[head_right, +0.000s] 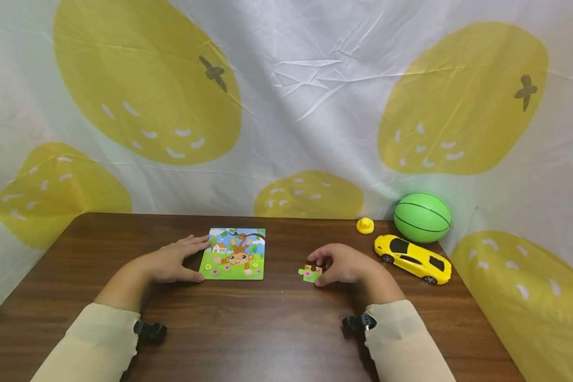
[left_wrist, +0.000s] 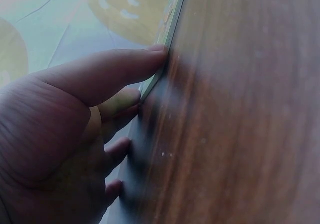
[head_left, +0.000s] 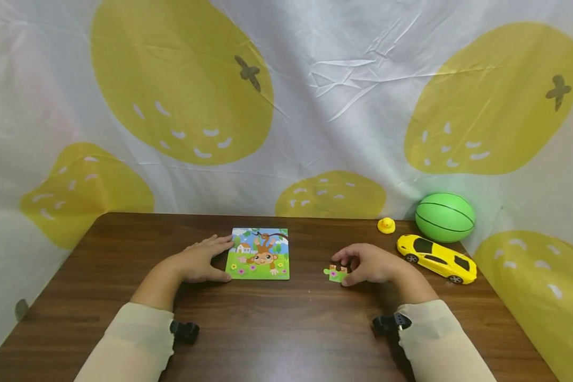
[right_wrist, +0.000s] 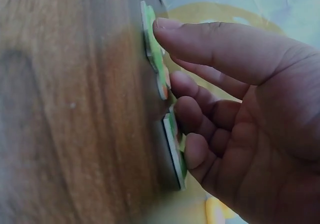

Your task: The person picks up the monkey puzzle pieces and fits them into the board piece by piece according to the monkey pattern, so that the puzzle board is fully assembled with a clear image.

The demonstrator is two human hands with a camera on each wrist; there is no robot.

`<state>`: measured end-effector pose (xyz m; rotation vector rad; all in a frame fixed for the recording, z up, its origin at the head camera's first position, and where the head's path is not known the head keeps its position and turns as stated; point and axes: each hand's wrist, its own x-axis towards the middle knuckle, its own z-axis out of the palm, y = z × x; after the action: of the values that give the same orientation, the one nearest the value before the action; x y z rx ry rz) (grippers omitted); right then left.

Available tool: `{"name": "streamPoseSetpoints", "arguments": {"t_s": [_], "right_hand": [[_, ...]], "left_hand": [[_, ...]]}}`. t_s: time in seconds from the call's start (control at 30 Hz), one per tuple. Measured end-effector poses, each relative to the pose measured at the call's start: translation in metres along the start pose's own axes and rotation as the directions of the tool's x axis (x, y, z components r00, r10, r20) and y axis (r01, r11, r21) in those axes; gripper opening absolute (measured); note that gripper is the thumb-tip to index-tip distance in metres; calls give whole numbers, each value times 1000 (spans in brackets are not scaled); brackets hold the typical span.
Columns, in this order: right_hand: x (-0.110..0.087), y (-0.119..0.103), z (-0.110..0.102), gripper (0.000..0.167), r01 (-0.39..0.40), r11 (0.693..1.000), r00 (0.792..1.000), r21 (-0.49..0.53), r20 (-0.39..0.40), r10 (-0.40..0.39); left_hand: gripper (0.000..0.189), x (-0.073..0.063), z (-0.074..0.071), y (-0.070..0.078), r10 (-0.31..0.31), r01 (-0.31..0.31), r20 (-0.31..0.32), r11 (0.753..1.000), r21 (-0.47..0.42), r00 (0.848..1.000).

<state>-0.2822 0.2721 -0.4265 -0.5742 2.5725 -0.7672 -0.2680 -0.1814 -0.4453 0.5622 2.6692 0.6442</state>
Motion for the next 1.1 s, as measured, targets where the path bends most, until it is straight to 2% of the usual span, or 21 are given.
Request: {"name": "streamPoseSetpoints", "arguments": {"t_s": [0.27,0.67,0.93,1.1], "right_hand": [[1,0,2,58,0,999,1000,-36,21,0],[4,-5,3,47,-43,999,999,-18,13,43],[5,-16,3,44,38,998,997,-40,-60,-41],[10,-30,4,45,79,996,994,-44,-77,-82]], "left_hand": [[96,2,0,-2,4,-4,-3,1000,3,1000],[96,0,0,-1,9,-9,-7,1000,8,1000],[96,0,0,0,-2,2,-7,1000,0,1000],[96,-1,-1,0,5,-5,-5,1000,3,1000]]}}
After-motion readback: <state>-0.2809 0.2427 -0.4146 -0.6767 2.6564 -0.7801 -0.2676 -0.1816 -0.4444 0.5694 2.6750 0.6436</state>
